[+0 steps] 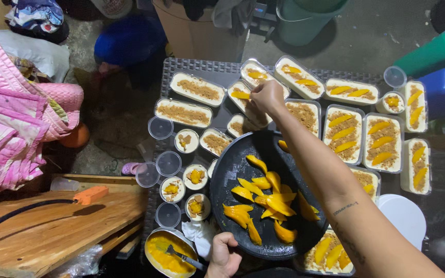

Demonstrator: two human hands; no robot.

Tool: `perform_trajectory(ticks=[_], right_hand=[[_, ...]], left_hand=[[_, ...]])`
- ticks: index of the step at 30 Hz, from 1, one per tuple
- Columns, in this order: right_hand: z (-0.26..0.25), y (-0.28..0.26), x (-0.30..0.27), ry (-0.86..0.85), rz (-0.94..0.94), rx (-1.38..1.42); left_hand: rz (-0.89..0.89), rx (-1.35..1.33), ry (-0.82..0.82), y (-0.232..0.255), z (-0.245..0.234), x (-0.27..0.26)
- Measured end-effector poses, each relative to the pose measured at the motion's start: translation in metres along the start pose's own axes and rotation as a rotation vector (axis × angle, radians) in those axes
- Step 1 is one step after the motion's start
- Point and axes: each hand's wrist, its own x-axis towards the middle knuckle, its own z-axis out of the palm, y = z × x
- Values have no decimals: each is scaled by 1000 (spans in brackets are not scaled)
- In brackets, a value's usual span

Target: The person places sliced mango pieces by hand onto multiple rectangular dessert containers that already contain a white base and a brown crumb topping. The person repeatedly picks up mango slices from a black tray and arranges them on the desserts.

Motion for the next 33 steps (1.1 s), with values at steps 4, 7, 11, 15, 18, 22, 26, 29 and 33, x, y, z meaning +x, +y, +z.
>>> perform_trajectory(ticks=[4,7,11,15,18,22,26,29,33], right_hand=[[-23,8,-13,50,-62,-44],[-52,13,-42,47,-144,-26],[-100,41,-120,3,-369,-20],[-134,54,-196,-241,-405,44],[-140,63,-247,-286,-467,-55],[-137,71,-287,-218,-458,-89],[-133,78,-296,12,-700,-112],[-129,84,-294,-97,-607,-143],[-123,89,-289,-170,-538,-145]], left_hand=[[-7,33,18,-1,-10,7],[64,8,-54,-1,-17,19],[105,19,-116,-6,-16,12],[90,68,-105,-3,25,-7],[112,50,-128,-11,48,-21],[143,49,-123,-22,61,-29],[147,84,-85,-29,64,-35],[151,104,-106,-33,68,-39],[153,109,-124,-37,70,-42]])
